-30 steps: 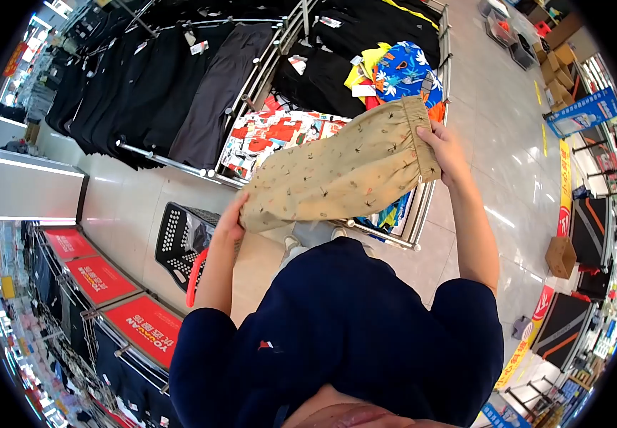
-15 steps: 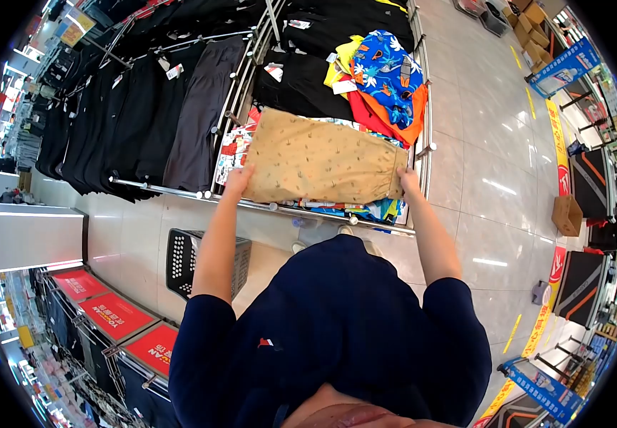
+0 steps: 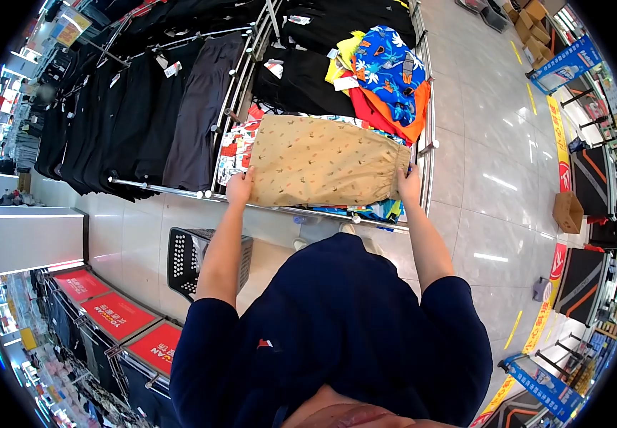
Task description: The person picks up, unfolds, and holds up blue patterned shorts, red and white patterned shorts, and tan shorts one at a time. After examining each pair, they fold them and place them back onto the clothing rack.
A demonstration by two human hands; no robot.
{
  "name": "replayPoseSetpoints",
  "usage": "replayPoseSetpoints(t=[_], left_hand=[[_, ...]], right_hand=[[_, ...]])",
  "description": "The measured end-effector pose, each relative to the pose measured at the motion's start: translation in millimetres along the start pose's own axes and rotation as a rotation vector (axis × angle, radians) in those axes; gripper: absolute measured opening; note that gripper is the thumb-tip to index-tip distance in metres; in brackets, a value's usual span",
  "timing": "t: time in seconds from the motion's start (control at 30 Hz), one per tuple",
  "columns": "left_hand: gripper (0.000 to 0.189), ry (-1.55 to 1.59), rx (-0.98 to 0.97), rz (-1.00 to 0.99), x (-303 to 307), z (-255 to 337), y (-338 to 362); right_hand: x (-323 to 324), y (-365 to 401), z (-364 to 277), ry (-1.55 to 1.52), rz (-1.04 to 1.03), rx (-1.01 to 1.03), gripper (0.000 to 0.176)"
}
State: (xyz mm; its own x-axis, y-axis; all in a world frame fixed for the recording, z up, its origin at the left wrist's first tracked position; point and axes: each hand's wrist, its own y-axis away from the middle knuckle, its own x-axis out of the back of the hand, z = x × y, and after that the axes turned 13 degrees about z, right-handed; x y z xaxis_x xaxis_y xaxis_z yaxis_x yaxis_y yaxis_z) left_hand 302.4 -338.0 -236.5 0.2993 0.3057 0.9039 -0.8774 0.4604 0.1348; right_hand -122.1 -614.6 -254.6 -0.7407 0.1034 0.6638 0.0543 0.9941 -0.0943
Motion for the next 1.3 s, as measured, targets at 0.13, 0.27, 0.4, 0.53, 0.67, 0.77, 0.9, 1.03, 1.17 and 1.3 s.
replayPoseSetpoints(t=[0.13, 0.27, 0.4, 0.53, 0.67, 0.77, 0.9, 1.03, 1.17, 1.3], left_hand=[[0.071, 0.238, -0.525, 0.503, -3.7, 34.7, 27.6], [0.084, -0.301, -0.86, 0.139, -3.5, 69.5, 59.6], [0.098, -0.333, -0.765, 0.015, -24.6, 65.4, 46.3], [0.124, -0.46, -0.704, -0.059, -27.7, 67.0, 38.7], [0.139, -0.575, -0.676, -0.096, -42.3, 70.0, 35.8], [0.142, -0.554, -0.685, -0.092, -47.6, 69.8, 35.4], [0.128, -0.505, -0.662, -0.276, -17.0, 83.7, 32.0], [0.08, -0.128, -0.628, -0.06, -10.0, 65.1, 41.3], [0.052, 0.265, -0.538, 0.149, 12.4, 44.5, 112.8], [0.035, 0.453, -0.291, 0.084, 1.7, 9.2, 200.0]], right_hand=[[12.5, 4.9, -28.6, 0.145, 0.216, 0.492, 0.05], [12.1, 13.4, -54.7, 0.484, -0.064, 0.681, 0.055], [3.2, 19.3, -39.8, 0.647, -0.203, 0.633, 0.075], [14.2, 22.8, -52.8, 0.678, -0.288, 0.593, 0.099], [12.3, 20.1, -51.2, 0.724, -0.336, 0.545, 0.107], [5.1, 17.7, -43.1, 0.693, -0.321, 0.54, 0.106], [5.4, 10.2, -48.1, 0.675, -0.352, 0.52, 0.102], [-3.7, -18.9, -23.6, 0.445, -0.277, 0.545, 0.073], [-25.7, -101.9, -27.2, -0.009, -0.061, 0.553, 0.052], [-89.0, -188.7, -12.8, -0.079, 0.138, 0.31, 0.091]])
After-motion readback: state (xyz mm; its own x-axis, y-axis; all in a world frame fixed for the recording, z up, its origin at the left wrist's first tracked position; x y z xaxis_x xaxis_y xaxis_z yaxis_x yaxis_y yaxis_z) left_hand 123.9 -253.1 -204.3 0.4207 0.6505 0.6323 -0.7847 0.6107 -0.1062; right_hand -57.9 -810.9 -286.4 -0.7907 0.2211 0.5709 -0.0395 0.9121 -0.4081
